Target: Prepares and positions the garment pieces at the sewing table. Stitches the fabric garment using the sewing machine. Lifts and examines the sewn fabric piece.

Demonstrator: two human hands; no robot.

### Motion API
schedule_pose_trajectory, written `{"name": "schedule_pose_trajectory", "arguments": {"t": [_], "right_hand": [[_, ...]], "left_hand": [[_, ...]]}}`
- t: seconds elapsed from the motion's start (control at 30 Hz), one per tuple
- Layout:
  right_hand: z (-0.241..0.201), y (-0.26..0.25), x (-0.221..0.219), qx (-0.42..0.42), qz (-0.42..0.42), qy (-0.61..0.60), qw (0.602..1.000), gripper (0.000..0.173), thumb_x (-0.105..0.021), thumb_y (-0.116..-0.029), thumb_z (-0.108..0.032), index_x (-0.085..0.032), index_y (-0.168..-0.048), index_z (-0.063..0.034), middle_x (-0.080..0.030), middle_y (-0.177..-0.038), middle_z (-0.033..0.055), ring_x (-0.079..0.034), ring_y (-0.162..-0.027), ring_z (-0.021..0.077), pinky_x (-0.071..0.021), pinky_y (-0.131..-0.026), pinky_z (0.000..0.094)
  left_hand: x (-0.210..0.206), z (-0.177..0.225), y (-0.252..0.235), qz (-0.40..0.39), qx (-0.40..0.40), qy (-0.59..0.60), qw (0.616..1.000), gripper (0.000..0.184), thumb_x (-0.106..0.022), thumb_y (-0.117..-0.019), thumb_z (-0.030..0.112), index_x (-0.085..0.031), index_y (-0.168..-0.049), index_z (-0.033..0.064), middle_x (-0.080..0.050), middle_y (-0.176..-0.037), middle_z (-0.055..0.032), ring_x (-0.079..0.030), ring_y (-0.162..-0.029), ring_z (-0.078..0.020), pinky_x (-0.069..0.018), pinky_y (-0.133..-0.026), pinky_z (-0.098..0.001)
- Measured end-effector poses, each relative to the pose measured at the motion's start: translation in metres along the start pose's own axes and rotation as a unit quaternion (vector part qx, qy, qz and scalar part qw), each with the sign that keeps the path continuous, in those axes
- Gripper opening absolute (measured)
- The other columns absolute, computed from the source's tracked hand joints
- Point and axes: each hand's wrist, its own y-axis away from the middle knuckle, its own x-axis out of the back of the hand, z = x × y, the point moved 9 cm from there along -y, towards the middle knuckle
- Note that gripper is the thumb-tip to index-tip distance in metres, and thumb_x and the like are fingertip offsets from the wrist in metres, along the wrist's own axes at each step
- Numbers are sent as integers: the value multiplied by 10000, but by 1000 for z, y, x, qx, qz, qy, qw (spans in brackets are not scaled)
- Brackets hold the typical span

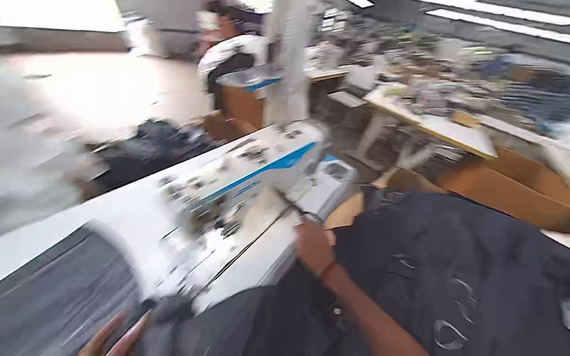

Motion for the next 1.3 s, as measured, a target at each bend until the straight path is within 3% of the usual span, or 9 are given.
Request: {"name": "schedule_pose_trajectory", "arguments": {"t": [0.2,0.33,0.4,0.53,0.67,0.73,0.9,1.13,1.3], "right_hand": [[18,-37,3,60,-85,-33,994,446,-603,-964,-111,-576,-1377,56,-568,-1274,419,-558,-1180,619,-450,-944,773],[41,-50,9,9,-106,-51,993,626,-765,-854,-306,-559,-1362,-5,-713,-1003,255,-687,-854,465,-500,-737,722],[50,-49,5,-15,-140,-162,977,525,-739,-877,-229,-558,-1311,6,-711,-967,167,-697,-764,301,-573,-694,543],[52,-12,2,-96,-211,-600,766,142,-541,-1019,-188,-582,-1131,-111,-746,-992,57,-704,-703,109,-596,-595,233],[10,46,27,-24,-339,-807,483,437,-625,-972,-467,-712,-1227,-124,-705,-887,-10,-590,-558,25,-484,-458,173],[-25,74,29,-5,-408,-816,409,470,-645,-956,-445,-699,-1253,-85,-734,-927,23,-647,-630,59,-525,-519,198],[-104,77,10,57,-532,-643,547,222,-686,-987,-389,-691,-1019,-169,-643,-769,-19,-528,-493,5,-430,-393,153],[-145,76,-28,90,-638,-607,465,188,-695,-997,-260,-562,-993,-126,-602,-784,10,-545,-525,41,-448,-432,170],[-145,85,-16,143,-645,-559,502,224,-728,-974,-314,-562,-1014,-169,-602,-792,-15,-553,-515,39,-485,-420,195]], "left_hand": [[0,-5,-8,-16,1,61,998,769,-833,-810,35,-485,-1496,46,-617,-1410,-128,-681,-1175,-239,-605,-971,-393],[-11,-7,-5,-75,18,126,989,800,-794,-831,-30,-441,-1543,65,-591,-1439,-159,-664,-1211,-285,-587,-1012,-432],[-10,-10,-3,-92,31,130,987,820,-791,-831,-32,-435,-1558,98,-596,-1435,-162,-657,-1220,-294,-574,-1026,-441],[-10,-8,-1,-125,47,140,981,837,-766,-846,-51,-404,-1581,123,-588,-1448,-151,-651,-1227,-290,-567,-1031,-434],[-13,-8,3,-155,53,144,976,853,-757,-854,-45,-384,-1597,148,-573,-1475,-123,-622,-1267,-249,-550,-1043,-393],[-15,-11,9,-180,70,139,971,856,-732,-872,-62,-357,-1610,160,-550,-1492,-123,-622,-1262,-246,-549,-1043,-395],[-26,-5,8,-240,57,150,958,838,-670,-887,-91,-325,-1616,135,-551,-1480,-125,-639,-1214,-205,-548,-1023,-352],[-27,-8,12,-250,64,170,951,821,-641,-898,-118,-342,-1612,156,-529,-1503,-111,-626,-1232,-196,-541,-1027,-351],[-34,-6,14,-277,35,112,954,1022,-716,-848,-96,-163,-1659,189,-361,-1641,-93,-670,-1166,-222,-609,-907,-354]]}}
